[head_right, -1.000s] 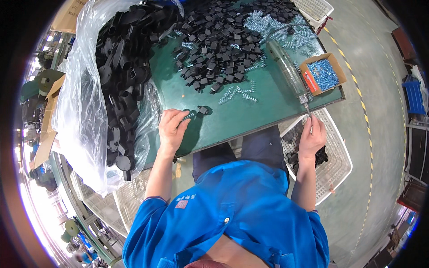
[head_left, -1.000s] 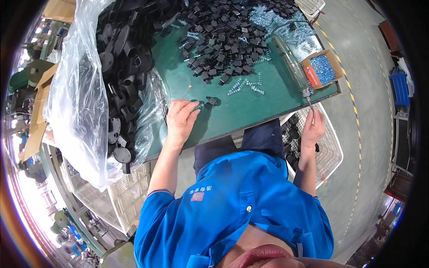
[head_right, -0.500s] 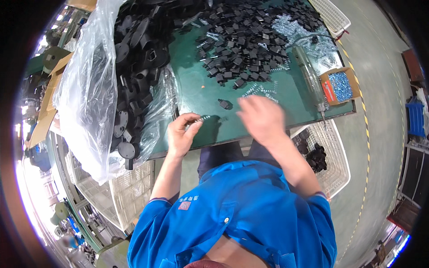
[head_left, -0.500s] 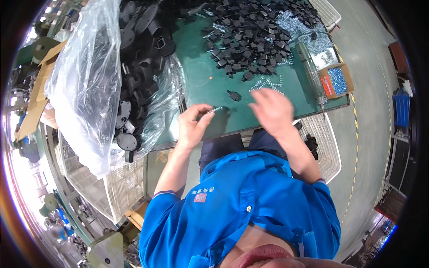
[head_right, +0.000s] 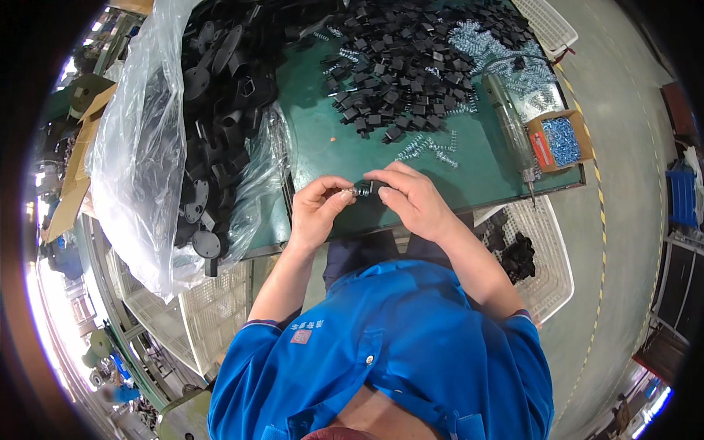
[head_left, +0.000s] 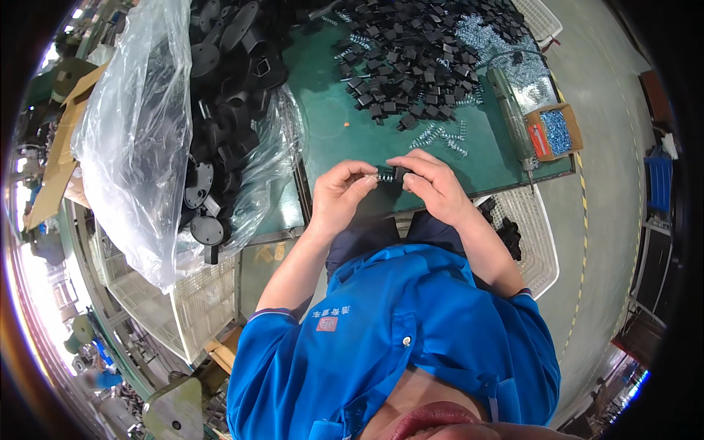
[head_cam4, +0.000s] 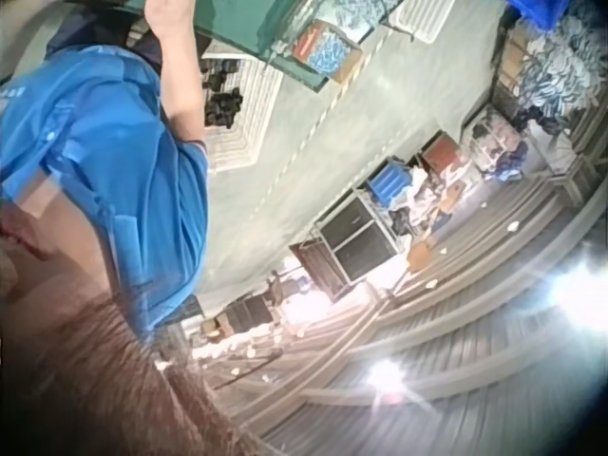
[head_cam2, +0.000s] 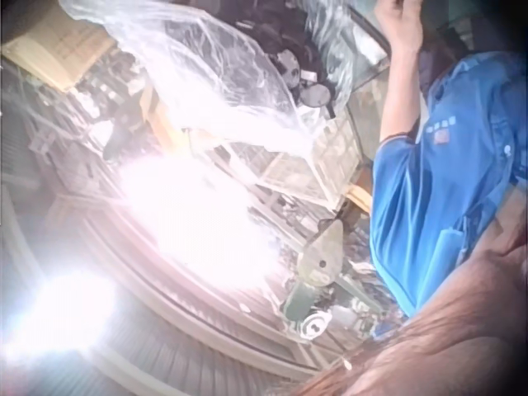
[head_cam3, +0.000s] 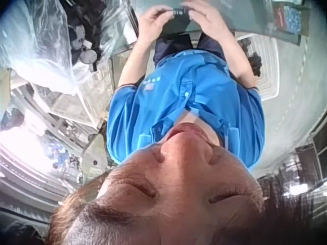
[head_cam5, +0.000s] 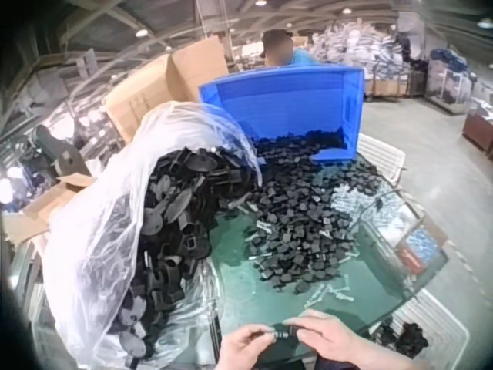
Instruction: The person repeatedly picks small black plastic components and screws from a green workbench, aligns them, and uses a corded power drill to fasten them together. Completed assemblies are placed into a white basket. A coworker briefly walks by carrying a red cloth.
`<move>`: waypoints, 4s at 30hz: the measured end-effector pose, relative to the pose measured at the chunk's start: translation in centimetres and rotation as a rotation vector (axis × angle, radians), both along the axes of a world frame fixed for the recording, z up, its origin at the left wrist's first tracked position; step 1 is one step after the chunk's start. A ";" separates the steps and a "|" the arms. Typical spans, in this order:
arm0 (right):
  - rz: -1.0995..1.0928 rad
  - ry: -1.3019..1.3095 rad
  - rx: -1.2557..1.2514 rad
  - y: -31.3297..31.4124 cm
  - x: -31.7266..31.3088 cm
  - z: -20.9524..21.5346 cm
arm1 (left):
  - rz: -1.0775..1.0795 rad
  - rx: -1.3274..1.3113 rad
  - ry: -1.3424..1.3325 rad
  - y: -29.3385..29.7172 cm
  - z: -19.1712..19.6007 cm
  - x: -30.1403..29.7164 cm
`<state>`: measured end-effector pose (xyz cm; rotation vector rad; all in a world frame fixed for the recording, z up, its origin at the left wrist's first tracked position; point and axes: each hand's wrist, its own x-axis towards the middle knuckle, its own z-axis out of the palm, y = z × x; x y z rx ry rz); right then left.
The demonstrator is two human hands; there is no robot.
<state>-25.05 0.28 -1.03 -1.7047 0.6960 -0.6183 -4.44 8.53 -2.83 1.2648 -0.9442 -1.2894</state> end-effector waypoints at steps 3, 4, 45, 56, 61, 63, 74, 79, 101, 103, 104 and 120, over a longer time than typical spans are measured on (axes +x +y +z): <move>-0.084 0.018 -0.188 0.2 -0.7 0.8 | 0.003 0.004 0.007 -0.5 0.2 -1.1; -0.119 0.014 -0.247 0.2 -1.0 0.9 | 0.006 0.005 0.009 -0.7 0.3 -1.4; 0.098 -0.190 -0.027 4.3 5.8 0.0 | 0.689 0.061 -1.540 14.5 2.9 14.6; 0.052 -0.192 -0.011 3.9 4.1 -0.5 | 0.935 0.268 -0.915 19.0 -1.0 16.7; 0.019 -0.200 0.015 3.7 2.6 -1.0 | 0.983 -0.081 -1.283 16.7 1.1 11.7; 0.000 -0.212 0.017 3.8 1.9 -0.9 | 0.904 -0.243 -1.487 15.1 2.0 9.8; -0.206 -0.263 0.094 3.5 -4.3 -1.5 | 0.562 -0.439 -1.106 1.3 2.1 5.8; -0.330 -0.318 0.170 3.8 -6.3 -2.2 | 0.320 0.102 0.069 -0.9 0.2 1.1; -0.559 -0.202 -0.168 2.2 -5.7 -0.2 | -0.054 -0.141 -0.247 -2.4 2.0 -2.5; -0.567 -0.237 -0.304 1.7 -4.7 2.5 | -0.085 0.071 0.464 -1.8 4.8 -5.1; -0.576 -0.283 -0.425 1.4 -4.2 2.7 | -0.099 0.187 0.705 -1.5 5.3 -5.9; -0.511 -0.172 -0.757 1.6 -3.4 2.4 | -0.138 0.223 0.984 -0.7 4.1 -8.9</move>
